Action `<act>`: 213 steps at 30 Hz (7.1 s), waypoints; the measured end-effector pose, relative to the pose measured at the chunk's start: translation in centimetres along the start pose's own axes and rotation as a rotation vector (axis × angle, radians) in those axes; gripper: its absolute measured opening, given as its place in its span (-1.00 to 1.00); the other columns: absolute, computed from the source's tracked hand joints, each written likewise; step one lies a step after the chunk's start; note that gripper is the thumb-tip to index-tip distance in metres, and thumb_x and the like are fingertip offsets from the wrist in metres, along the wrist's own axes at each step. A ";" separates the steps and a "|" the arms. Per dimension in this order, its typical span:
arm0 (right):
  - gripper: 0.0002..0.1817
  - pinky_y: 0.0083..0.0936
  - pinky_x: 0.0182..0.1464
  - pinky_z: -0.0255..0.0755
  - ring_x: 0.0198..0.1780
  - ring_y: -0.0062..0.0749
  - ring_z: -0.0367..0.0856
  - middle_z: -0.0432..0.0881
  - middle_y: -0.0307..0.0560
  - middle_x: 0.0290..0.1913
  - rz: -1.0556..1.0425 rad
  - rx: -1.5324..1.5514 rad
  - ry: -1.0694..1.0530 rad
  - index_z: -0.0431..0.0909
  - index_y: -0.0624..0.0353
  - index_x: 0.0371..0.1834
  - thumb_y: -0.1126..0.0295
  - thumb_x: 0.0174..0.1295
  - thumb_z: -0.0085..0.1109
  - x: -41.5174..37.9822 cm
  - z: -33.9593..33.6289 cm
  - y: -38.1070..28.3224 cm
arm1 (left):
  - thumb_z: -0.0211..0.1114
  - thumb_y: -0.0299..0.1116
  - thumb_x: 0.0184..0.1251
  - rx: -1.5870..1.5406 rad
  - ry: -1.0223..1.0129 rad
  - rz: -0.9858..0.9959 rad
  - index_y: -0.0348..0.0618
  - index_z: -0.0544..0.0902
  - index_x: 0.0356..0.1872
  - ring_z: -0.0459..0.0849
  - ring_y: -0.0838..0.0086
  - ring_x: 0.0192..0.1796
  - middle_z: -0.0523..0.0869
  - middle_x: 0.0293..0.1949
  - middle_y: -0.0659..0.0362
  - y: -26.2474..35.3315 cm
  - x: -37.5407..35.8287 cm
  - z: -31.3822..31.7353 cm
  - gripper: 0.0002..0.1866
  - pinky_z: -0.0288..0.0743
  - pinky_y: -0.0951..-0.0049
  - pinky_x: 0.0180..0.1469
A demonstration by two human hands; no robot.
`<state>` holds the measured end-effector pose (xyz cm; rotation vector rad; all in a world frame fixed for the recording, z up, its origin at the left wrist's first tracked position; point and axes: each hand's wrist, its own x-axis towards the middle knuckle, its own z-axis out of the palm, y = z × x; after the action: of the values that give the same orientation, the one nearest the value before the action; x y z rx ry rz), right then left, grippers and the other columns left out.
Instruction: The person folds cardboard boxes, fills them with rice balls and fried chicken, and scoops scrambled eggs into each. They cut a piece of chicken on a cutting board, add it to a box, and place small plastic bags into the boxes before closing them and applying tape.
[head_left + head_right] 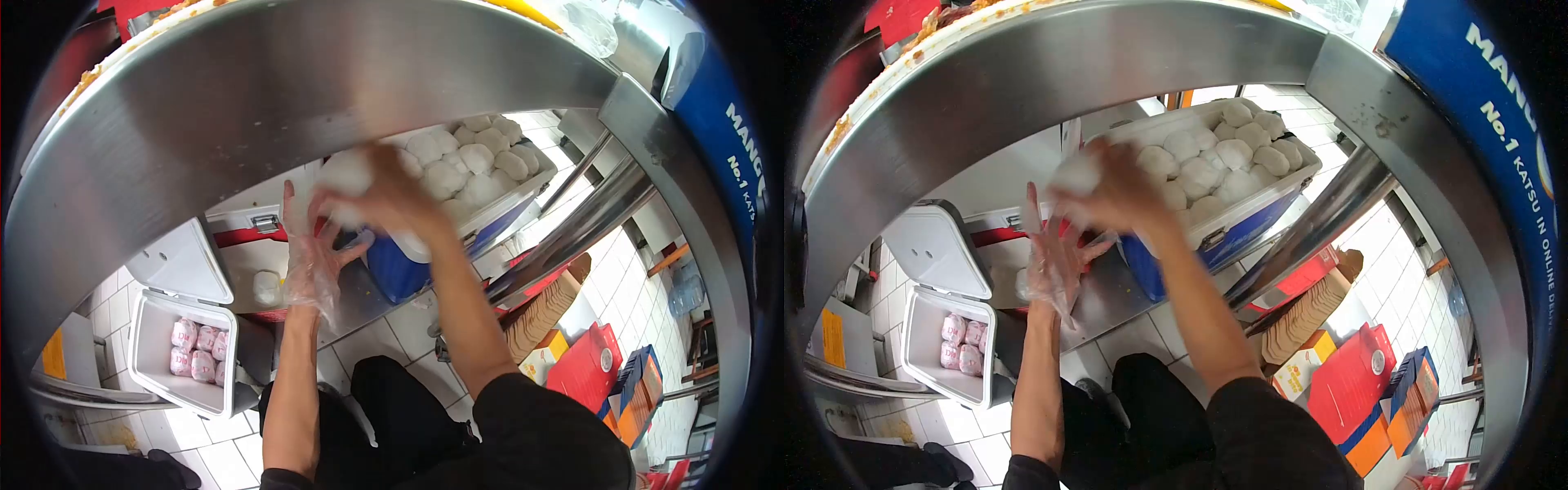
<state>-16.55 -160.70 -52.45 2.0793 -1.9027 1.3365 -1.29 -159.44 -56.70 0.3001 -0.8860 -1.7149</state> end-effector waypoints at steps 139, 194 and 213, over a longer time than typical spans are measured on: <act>-0.46 0.10 0.05 0.47 0.04 0.35 0.37 0.24 0.44 0.20 1.716 -0.510 0.492 0.16 0.10 0.40 0.21 0.40 -0.02 -26.3 -51.2 -32.6 | 0.16 -0.36 0.35 -0.086 -0.560 -1.355 -0.20 0.35 0.28 0.57 0.13 0.14 0.49 0.17 -0.10 29.2 -22.8 55.2 -0.51 0.77 0.19 -0.21; -0.51 -0.36 0.21 0.40 0.15 -0.18 0.60 0.61 0.13 0.10 0.758 -0.129 0.731 0.22 0.23 0.38 0.18 0.52 -0.09 -16.4 -68.1 -28.4 | 0.28 -0.34 0.40 1.047 -0.578 -0.734 -0.25 0.60 0.00 0.60 0.65 -0.30 0.70 -0.20 0.23 30.6 -14.3 46.0 -0.74 0.50 0.59 -0.30; -0.67 -0.38 0.02 0.55 -0.12 -0.25 0.73 0.72 0.03 -0.21 1.166 -0.234 1.199 0.44 0.26 0.13 0.47 0.33 0.17 -29.5 -62.4 -46.7 | 0.34 -0.44 0.11 1.397 -1.682 1.285 -0.12 0.52 0.16 0.61 0.08 0.07 0.63 -0.01 -0.07 18.5 -25.6 98.7 -0.49 0.55 0.23 0.06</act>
<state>-9.63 -91.54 -6.50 -0.2850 -2.2270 1.6420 -39.11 -97.90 17.65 -0.8606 -2.5263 0.4740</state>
